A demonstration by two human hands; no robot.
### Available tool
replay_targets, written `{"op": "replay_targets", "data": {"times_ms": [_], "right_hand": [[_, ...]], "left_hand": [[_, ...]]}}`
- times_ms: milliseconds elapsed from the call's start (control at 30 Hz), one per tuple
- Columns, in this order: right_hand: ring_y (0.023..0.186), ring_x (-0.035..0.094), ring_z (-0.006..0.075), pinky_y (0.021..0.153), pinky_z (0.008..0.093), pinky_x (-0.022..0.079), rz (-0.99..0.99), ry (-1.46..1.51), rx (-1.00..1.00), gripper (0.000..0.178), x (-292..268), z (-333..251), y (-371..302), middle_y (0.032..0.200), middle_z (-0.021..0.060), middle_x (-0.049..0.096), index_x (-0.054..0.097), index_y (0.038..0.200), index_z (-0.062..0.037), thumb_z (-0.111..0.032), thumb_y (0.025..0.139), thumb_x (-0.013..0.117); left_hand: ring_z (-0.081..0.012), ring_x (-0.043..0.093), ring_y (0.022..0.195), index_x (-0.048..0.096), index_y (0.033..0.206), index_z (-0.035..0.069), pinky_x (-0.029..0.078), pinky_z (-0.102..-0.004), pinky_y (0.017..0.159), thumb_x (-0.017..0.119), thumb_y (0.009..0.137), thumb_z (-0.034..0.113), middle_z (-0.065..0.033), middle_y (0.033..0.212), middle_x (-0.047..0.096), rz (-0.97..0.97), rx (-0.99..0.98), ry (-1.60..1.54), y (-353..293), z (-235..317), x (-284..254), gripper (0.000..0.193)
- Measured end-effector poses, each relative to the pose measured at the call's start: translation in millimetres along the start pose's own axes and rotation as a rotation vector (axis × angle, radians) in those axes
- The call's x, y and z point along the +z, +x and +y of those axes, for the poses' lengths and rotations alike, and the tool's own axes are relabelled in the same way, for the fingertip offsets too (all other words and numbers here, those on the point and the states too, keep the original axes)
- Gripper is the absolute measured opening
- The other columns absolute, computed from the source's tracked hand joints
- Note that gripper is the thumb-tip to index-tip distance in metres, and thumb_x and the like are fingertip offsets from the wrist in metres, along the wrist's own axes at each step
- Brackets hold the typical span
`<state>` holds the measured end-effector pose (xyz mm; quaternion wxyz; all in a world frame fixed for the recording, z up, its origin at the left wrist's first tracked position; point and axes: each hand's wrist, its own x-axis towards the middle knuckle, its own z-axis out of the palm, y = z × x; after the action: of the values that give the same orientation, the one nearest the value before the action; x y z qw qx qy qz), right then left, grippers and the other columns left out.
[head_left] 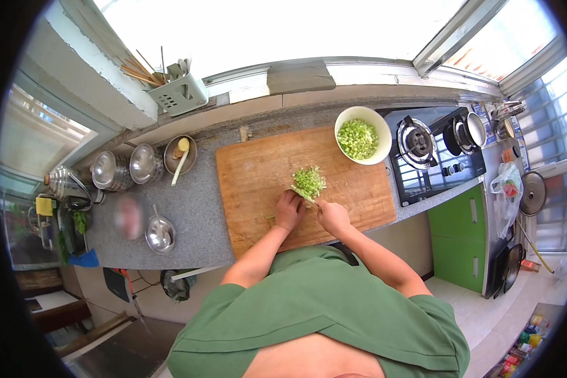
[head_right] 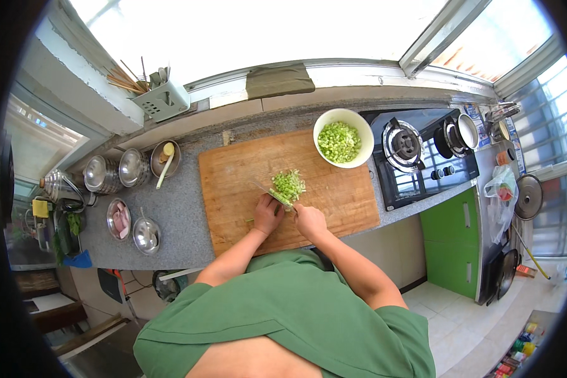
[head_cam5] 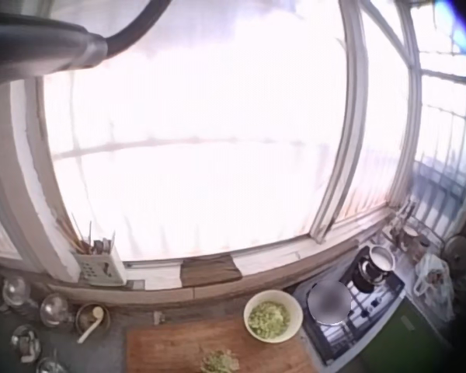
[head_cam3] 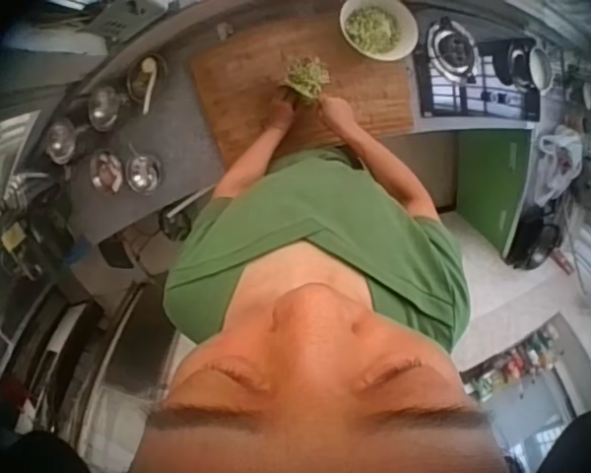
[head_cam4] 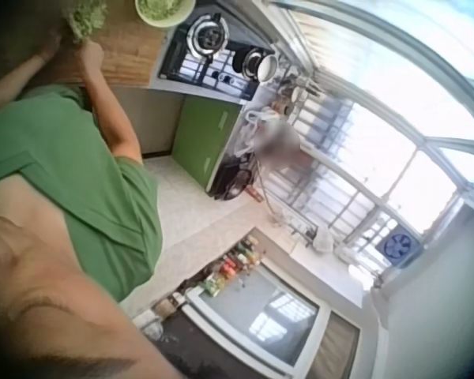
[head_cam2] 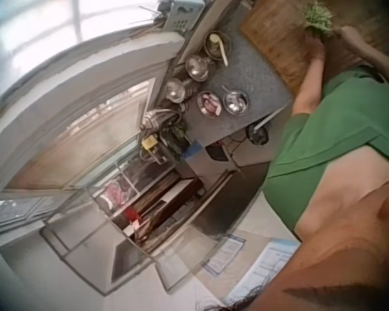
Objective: The person chops green onions on a wooden cutting board using a knife. They repeatedly slice the green onions into small pieces and transfer them into a white bowl. The person also discards a small piece of green onion into a trash bin.
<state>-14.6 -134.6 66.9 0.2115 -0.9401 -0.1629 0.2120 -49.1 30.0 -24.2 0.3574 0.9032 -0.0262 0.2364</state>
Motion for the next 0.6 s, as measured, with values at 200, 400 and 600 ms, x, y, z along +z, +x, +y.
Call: {"op": "replay_targets", "data": {"times_ms": [200,400,600], "right_hand": [[0.085,0.067,0.0411,0.076,0.0516,0.053,-0.076,-0.033,0.02,0.017,-2.7,4.8,4.0,0.085,0.0241,0.069,0.067,0.092,-0.0053,-0.013,0.086,0.054],[0.084,0.066,0.0416,0.076,0.0529,0.052,-0.038,0.022,0.074,0.022,30.9,14.0,26.4,0.088,0.0234,0.069,0.07,0.102,-0.0099,-0.017,0.086,0.057],[0.086,0.067,0.0405,0.078,0.0528,0.053,-0.016,0.045,0.016,0.025,7.2,5.2,8.4,0.086,0.0238,0.069,0.07,0.104,-0.0093,-0.016,0.084,0.057]], "left_hand": [[-0.0336,0.059,0.095,0.064,0.08,0.005,0.052,-0.0422,0.082,0.068,0.072,0.005,-0.0122,0.093,0.06,-0.015,-0.004,-0.012,-1.9,-4.3,2.1,0.009],[-0.033,0.058,0.093,0.064,0.08,0.005,0.052,-0.0418,0.079,0.067,0.071,0.006,-0.0122,0.092,0.06,-0.025,0.003,0.008,-1.9,-7.2,4.2,0.009],[-0.0335,0.059,0.094,0.063,0.079,0.005,0.052,-0.0423,0.081,0.067,0.07,0.005,-0.0127,0.092,0.06,0.009,0.022,-0.014,-1.2,-5.2,1.7,0.01]]}}
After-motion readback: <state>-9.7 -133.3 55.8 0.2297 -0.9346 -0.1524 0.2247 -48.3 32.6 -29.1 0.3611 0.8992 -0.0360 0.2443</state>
